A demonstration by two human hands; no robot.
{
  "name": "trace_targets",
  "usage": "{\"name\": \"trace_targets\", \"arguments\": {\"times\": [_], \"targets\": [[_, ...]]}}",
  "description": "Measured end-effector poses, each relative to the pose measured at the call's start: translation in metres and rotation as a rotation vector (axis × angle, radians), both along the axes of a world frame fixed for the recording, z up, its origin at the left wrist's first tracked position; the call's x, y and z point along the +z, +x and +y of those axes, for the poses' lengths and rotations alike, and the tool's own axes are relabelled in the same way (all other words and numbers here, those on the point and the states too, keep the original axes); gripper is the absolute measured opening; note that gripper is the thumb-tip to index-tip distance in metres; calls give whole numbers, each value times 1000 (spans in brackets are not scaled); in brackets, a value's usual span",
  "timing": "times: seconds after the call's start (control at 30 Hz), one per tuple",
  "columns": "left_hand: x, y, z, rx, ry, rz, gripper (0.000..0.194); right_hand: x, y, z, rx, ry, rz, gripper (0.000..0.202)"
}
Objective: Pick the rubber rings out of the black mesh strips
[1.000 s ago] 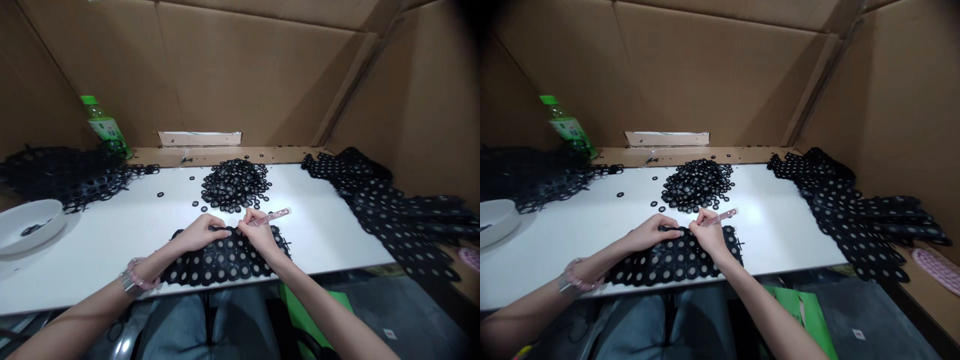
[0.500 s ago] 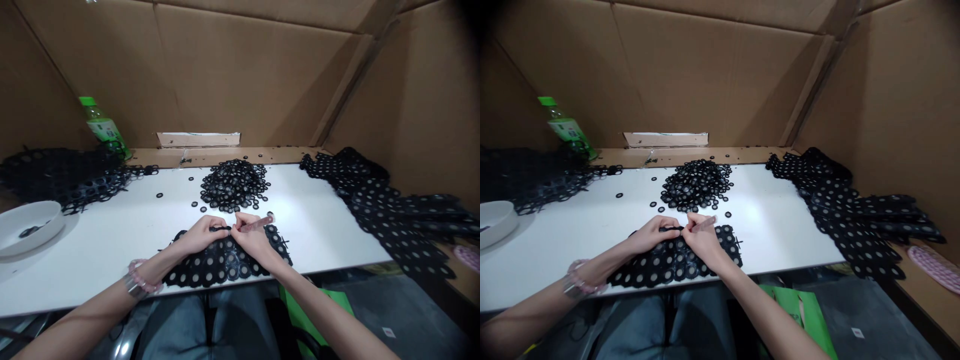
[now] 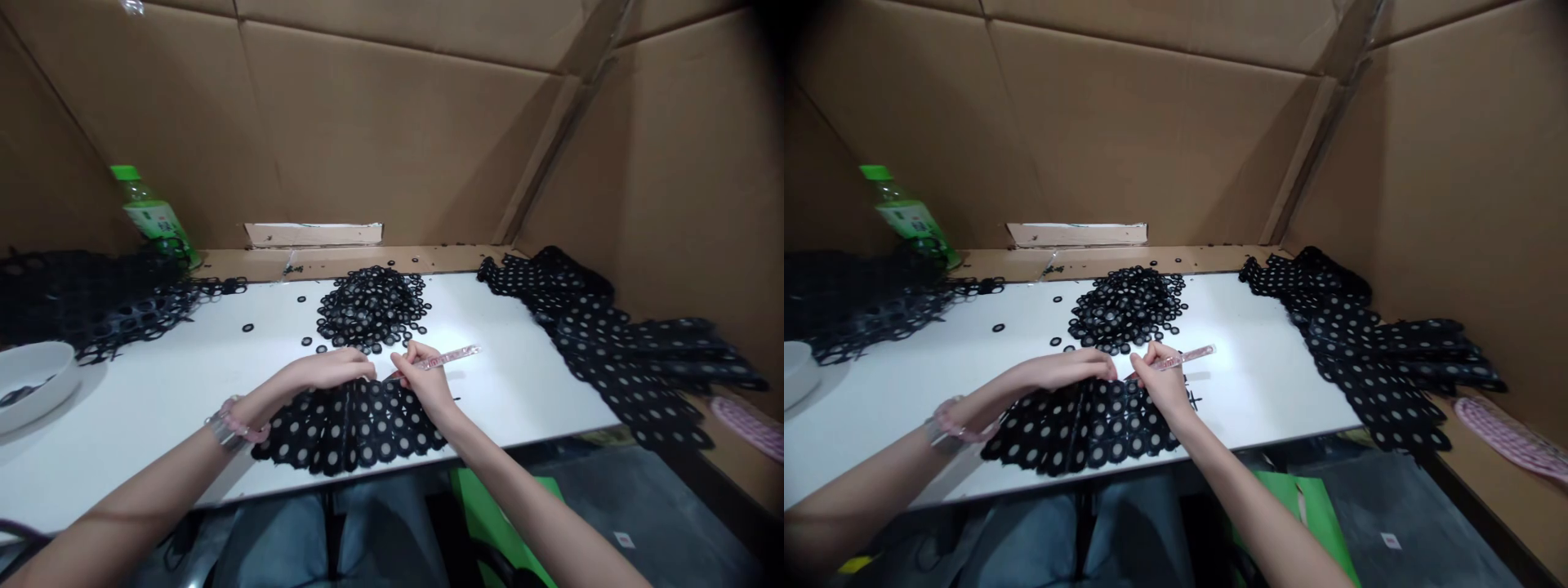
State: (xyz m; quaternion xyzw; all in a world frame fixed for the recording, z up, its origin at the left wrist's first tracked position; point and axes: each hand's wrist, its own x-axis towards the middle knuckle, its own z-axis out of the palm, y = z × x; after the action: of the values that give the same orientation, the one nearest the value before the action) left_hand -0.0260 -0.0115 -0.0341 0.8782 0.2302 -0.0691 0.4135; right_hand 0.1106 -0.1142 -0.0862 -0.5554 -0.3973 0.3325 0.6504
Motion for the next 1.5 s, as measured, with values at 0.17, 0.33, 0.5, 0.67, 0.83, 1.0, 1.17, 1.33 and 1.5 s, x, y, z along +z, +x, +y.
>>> {"name": "trace_targets", "arguments": {"times": [0.17,0.33,0.5,0.67,0.83,1.0,1.17,1.33,1.5], "targets": [[-11,4,-2,-7,63,37,35,0,0,-2,-34,-32,-126,28],[-15,-1,-4,-27,41,46,34,-1,-1,-3,-51,-40,-148,26],[-21,-6,-9,-5,19,-94,33,1,-1,-3,-38,-102,-240,23],[-25,-9,-14,44,16,-181,28,3,0,-4,-32,-116,-301,22],[-27,-9,-16,74,-9,-225,25,4,-2,-4,-29,-105,-361,23],[-33,-10,-15,81,-116,-308,22,8,-8,-5,-5,-115,-466,24],[-32,-11,-15,105,-104,-301,22,6,-5,-3,13,-81,-404,25],[-19,-6,-15,44,39,-212,16,0,11,-3,-94,-37,91,25],[-9,12,-13,39,-4,-23,18,1,15,-8,-78,1,95,27]]}}
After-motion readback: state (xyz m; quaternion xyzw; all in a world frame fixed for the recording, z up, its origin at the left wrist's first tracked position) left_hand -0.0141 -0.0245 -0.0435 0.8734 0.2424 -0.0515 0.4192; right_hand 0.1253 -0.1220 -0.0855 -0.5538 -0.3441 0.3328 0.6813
